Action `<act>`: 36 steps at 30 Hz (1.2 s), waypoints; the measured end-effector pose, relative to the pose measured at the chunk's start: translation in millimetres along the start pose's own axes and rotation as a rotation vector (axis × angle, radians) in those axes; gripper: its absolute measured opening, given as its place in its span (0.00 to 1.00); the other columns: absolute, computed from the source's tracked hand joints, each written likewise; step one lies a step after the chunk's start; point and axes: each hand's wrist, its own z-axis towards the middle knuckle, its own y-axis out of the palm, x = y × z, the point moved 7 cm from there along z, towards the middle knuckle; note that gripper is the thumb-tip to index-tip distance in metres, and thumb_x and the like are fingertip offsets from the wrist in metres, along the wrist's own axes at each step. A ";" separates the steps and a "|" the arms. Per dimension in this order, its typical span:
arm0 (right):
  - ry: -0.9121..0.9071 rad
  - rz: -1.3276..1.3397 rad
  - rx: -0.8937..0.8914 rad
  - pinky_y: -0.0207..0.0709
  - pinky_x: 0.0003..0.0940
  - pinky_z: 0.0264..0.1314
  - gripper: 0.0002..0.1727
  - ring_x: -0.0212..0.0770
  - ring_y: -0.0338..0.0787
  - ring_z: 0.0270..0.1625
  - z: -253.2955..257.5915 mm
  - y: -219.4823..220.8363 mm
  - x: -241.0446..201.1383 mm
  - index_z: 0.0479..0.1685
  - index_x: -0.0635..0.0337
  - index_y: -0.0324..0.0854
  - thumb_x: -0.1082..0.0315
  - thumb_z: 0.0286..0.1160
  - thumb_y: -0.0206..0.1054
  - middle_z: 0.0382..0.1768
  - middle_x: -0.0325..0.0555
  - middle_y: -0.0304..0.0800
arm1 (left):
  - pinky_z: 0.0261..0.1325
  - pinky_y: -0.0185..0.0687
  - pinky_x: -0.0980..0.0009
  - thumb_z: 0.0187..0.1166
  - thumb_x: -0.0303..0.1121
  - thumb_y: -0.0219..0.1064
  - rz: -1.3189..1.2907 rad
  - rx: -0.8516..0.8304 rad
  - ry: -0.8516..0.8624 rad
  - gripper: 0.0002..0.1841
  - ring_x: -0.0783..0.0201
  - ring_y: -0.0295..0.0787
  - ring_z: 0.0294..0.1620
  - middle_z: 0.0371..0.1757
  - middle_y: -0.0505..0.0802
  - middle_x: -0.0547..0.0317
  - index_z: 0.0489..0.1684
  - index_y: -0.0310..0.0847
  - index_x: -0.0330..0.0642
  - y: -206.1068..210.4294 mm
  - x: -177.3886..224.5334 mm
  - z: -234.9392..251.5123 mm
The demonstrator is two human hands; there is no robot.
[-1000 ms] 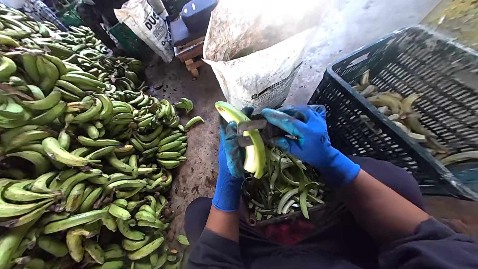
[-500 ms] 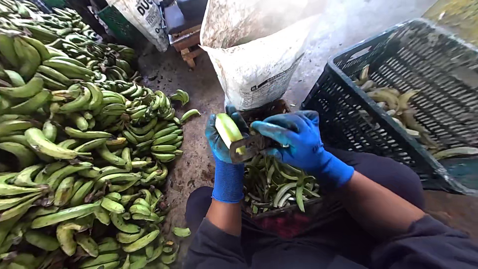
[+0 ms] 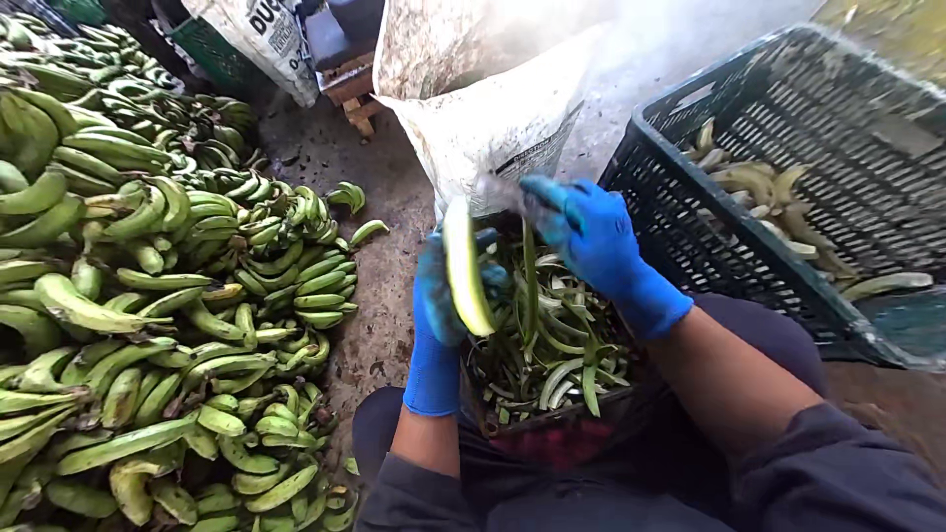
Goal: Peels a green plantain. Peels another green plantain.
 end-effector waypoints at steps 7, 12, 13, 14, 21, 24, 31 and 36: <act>-0.398 0.097 0.016 0.73 0.55 0.60 0.23 0.48 0.90 0.58 -25.9 4.7 -57.2 0.64 0.39 0.90 0.42 0.78 0.62 0.58 0.48 0.93 | 0.32 0.86 0.77 0.89 0.51 0.48 -0.290 -0.151 0.079 0.21 0.73 0.88 0.31 0.43 0.92 0.62 0.60 0.82 0.50 1.0 3.2 -4.1; 0.234 0.458 0.004 0.80 0.43 0.69 0.25 0.40 0.86 0.65 4.9 12.4 11.6 0.74 0.47 0.83 0.51 0.81 0.65 0.63 0.46 0.88 | 0.30 0.86 0.74 0.87 0.43 0.48 -0.181 -0.106 0.116 0.19 0.69 0.89 0.29 0.37 0.93 0.57 0.55 0.84 0.45 9.6 -5.1 -0.9; 0.191 0.459 -0.021 0.79 0.42 0.69 0.25 0.39 0.86 0.65 2.9 9.0 13.8 0.75 0.47 0.83 0.50 0.81 0.63 0.65 0.45 0.88 | 0.27 0.84 0.76 0.85 0.42 0.44 -0.237 -0.095 0.061 0.22 0.69 0.88 0.26 0.36 0.93 0.54 0.60 0.82 0.41 4.3 -4.5 4.2; 0.061 0.416 -0.069 0.78 0.43 0.68 0.27 0.40 0.85 0.64 -2.6 3.8 6.6 0.75 0.48 0.83 0.48 0.81 0.62 0.65 0.45 0.88 | 0.28 0.85 0.76 0.87 0.40 0.41 -0.259 -0.076 0.040 0.23 0.68 0.89 0.26 0.37 0.94 0.53 0.62 0.81 0.40 -3.4 -2.6 7.5; -0.231 0.110 -0.184 0.77 0.61 0.51 0.25 0.54 0.90 0.55 -25.8 9.1 -26.1 0.66 0.39 0.89 0.43 0.72 0.67 0.58 0.51 0.91 | 0.41 0.90 0.71 0.80 0.30 0.53 0.092 0.066 0.155 0.14 0.68 0.92 0.37 0.42 0.94 0.55 0.57 0.78 0.37 -6.4 -6.3 5.5; 0.175 0.208 -0.007 0.79 0.60 0.59 0.28 0.57 0.85 0.63 -4.1 3.4 20.6 0.74 0.45 0.84 0.45 0.77 0.65 0.65 0.57 0.86 | 0.40 0.89 0.71 0.85 0.33 0.52 0.044 -0.003 0.191 0.12 0.67 0.92 0.38 0.45 0.94 0.56 0.53 0.82 0.43 3.1 -12.8 -0.3; 0.263 1.191 -0.534 0.87 0.30 0.45 0.22 0.33 0.90 0.45 -35.5 21.3 -29.3 0.66 0.59 0.85 0.61 0.73 0.66 0.57 0.43 0.91 | 0.58 0.88 0.67 0.86 0.46 0.58 0.096 -0.276 0.169 0.21 0.68 0.89 0.57 0.62 0.90 0.63 0.75 0.74 0.52 22.1 -33.5 8.8; 0.061 0.226 -0.149 0.77 0.47 0.74 0.22 0.40 0.83 0.72 -40.8 -66.7 5.8 0.67 0.42 0.89 0.50 0.78 0.65 0.71 0.41 0.86 | 0.70 0.80 0.64 0.89 0.41 0.52 0.568 -0.144 -0.075 0.21 0.66 0.84 0.66 0.65 0.88 0.56 0.72 0.77 0.39 27.8 -113.9 6.4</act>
